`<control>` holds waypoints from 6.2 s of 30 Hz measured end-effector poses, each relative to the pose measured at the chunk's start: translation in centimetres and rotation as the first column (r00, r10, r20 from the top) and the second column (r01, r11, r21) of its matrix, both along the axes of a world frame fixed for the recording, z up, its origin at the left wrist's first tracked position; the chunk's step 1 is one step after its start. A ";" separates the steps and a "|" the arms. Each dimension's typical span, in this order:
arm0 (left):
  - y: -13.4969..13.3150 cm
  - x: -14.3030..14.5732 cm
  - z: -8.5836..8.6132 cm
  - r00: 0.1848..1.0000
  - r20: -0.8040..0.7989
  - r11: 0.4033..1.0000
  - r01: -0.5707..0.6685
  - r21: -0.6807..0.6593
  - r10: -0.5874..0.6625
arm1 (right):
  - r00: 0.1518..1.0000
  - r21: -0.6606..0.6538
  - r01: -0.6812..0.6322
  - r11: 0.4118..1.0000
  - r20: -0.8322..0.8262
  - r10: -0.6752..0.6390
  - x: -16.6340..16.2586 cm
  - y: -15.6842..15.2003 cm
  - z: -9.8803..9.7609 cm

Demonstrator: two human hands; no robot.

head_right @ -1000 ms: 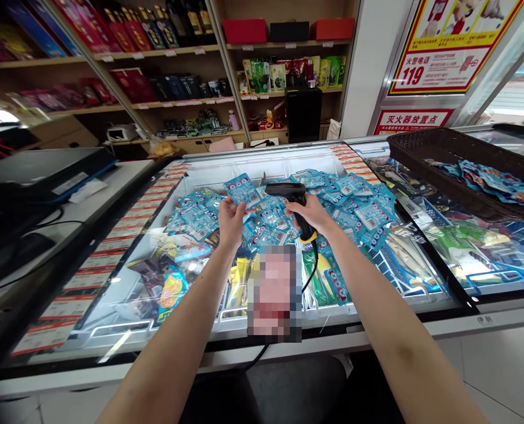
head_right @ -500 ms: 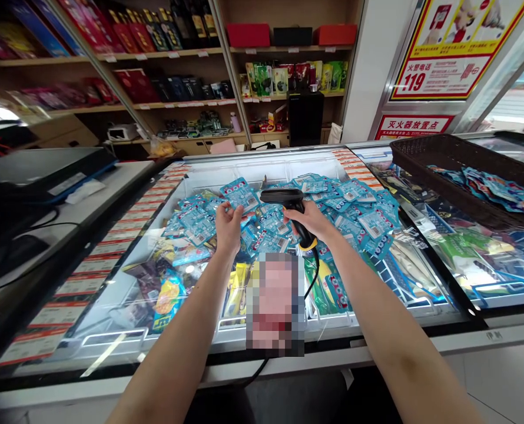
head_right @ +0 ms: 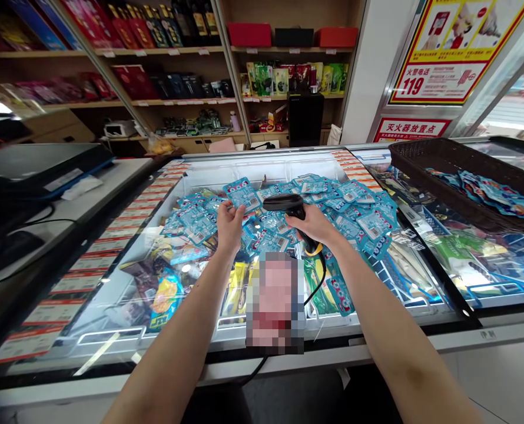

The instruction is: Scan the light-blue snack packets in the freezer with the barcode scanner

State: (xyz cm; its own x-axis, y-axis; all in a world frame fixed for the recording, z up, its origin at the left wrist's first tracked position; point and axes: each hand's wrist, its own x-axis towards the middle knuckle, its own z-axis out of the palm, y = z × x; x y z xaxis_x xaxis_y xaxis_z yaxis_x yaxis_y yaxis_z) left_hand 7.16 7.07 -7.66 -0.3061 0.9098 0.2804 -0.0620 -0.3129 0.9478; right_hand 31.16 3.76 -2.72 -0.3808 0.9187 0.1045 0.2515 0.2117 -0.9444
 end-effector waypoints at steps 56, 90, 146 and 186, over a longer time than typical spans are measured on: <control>-3.3 -1.7 4.4 0.462 -0.877 0.981 -0.067 -0.181 -0.131 | 0.943 -0.198 -0.162 0.967 -0.319 0.093 1.3 -0.6 -0.3; -0.5 -2.4 0.7 0.995 -0.103 1.000 0.006 -0.015 -0.008 | 0.951 -0.125 -0.020 0.992 -0.308 -0.019 0.8 -0.7 -0.1; 1.1 -9.4 1.0 0.803 -0.180 0.822 -0.544 0.168 0.569 | 0.972 -0.134 -0.021 0.991 -0.235 -0.011 1.5 -0.3 -0.2; 0.5 -2.2 -1.1 0.923 -0.376 0.994 -0.047 0.103 0.082 | 0.983 -0.069 0.005 0.998 -0.182 -0.018 1.1 -0.8 0.2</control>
